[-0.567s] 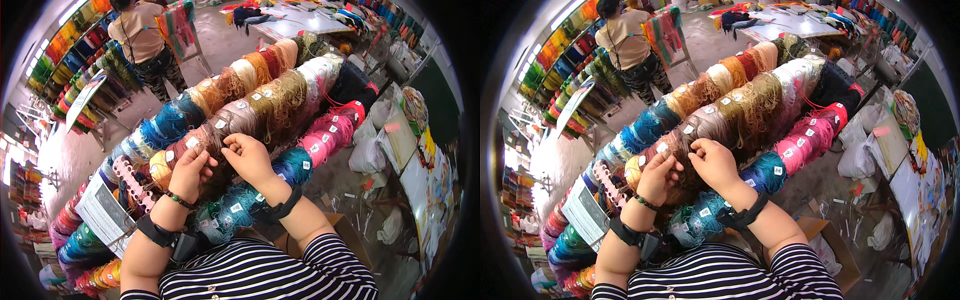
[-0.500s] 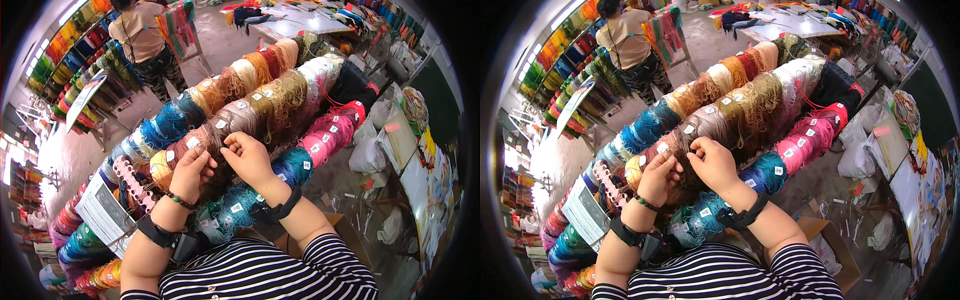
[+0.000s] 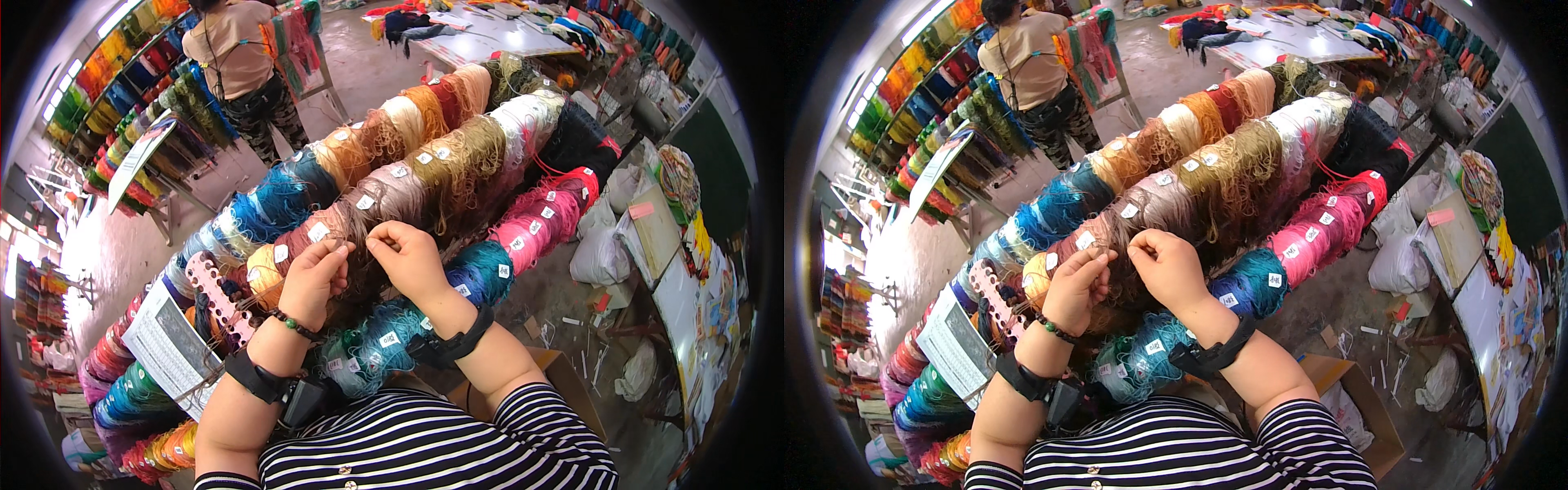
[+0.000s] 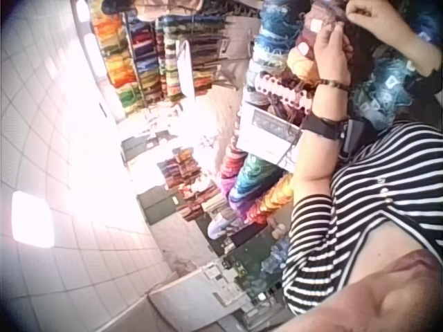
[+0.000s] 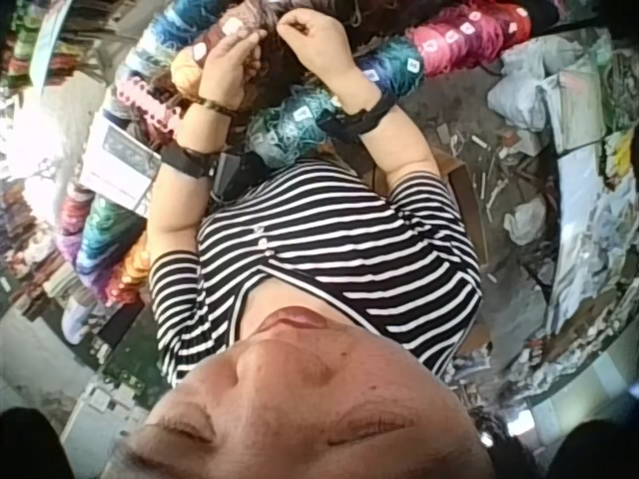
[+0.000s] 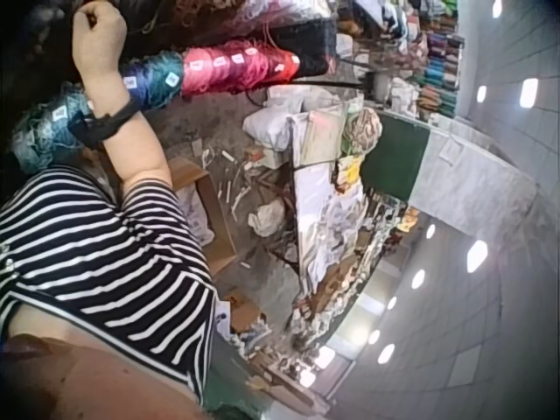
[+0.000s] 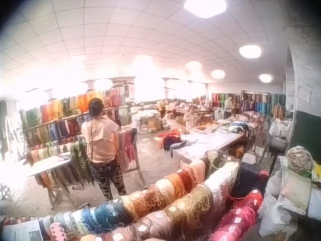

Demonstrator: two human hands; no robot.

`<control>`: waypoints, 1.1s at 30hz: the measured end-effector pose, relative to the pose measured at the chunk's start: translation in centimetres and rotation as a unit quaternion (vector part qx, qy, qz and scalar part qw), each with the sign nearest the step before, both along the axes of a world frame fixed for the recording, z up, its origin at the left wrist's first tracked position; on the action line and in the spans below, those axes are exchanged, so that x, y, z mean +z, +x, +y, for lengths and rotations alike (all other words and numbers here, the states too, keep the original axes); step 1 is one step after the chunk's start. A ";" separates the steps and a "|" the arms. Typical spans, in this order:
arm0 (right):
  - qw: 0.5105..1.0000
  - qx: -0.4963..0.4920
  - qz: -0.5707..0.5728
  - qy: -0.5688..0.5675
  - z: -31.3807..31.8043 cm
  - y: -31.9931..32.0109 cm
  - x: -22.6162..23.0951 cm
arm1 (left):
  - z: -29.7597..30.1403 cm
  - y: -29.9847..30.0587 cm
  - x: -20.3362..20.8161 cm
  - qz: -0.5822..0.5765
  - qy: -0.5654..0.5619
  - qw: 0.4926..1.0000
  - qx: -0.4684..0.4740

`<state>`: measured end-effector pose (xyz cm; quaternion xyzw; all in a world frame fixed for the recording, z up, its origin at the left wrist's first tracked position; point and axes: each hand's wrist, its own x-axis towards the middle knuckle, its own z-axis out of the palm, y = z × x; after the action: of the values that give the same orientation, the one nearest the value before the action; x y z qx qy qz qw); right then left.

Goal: The person selects strands of thread from a rack, compares them to a reference sheet, and threads them through holes in a pink plastic organizer by hand. They move between different racks of thread, pulling out specific colors and securing them to the organizer while referring to the sheet.

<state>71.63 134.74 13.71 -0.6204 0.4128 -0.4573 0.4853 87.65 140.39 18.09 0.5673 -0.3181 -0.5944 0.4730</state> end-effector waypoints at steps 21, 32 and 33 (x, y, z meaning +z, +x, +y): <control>0.880 0.006 0.255 -0.401 -1.7 0.8 2.0 | 0.0 0.4 1.4 -0.092 -0.060 0.994 -0.021; 0.802 0.064 0.416 -0.424 -3.9 1.2 -0.2 | 6.4 9.9 11.3 0.060 -0.213 0.970 0.096; 0.802 0.061 0.418 -0.422 -3.9 1.1 -0.1 | 8.1 13.8 12.4 0.054 -0.245 0.962 0.111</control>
<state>72.71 130.82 13.59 -0.9189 0.3033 -0.2518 -0.0171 101.44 148.45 30.46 0.4331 -0.3632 -0.4720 0.6766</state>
